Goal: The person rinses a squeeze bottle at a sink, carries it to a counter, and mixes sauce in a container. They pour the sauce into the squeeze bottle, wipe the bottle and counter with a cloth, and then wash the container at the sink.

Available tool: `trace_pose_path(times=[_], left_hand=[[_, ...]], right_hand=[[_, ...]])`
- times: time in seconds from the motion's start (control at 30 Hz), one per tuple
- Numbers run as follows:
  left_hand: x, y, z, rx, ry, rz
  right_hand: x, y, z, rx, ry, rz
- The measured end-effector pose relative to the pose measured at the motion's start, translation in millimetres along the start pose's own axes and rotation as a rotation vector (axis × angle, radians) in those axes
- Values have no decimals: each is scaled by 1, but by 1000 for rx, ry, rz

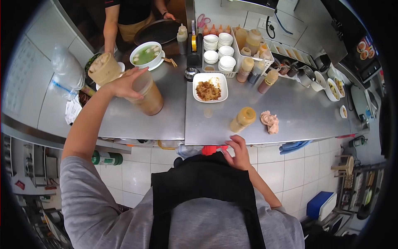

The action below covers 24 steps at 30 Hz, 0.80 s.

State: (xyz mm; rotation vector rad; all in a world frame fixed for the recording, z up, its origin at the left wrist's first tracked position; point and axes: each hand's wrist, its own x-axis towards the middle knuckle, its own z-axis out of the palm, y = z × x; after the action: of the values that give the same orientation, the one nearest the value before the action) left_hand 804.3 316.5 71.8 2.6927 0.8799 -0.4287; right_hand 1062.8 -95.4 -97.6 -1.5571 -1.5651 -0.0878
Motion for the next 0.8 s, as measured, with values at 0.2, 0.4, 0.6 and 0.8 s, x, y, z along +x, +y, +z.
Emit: trace_pose_path(times=[0.2, 0.4, 0.6, 0.8], left_hand=[[-34, -32, -15, -505, 242, 253], [-69, -166, 153, -519, 503, -208], [-73, -134, 189, 1, 465, -403], [6, -78, 149, -914, 530, 361]], right_hand=[[42, -56, 62, 90, -130, 70], [66, -83, 122, 294, -145, 277], [131, -93, 157, 393, -141, 427], [284, -81, 175, 79, -148, 432]])
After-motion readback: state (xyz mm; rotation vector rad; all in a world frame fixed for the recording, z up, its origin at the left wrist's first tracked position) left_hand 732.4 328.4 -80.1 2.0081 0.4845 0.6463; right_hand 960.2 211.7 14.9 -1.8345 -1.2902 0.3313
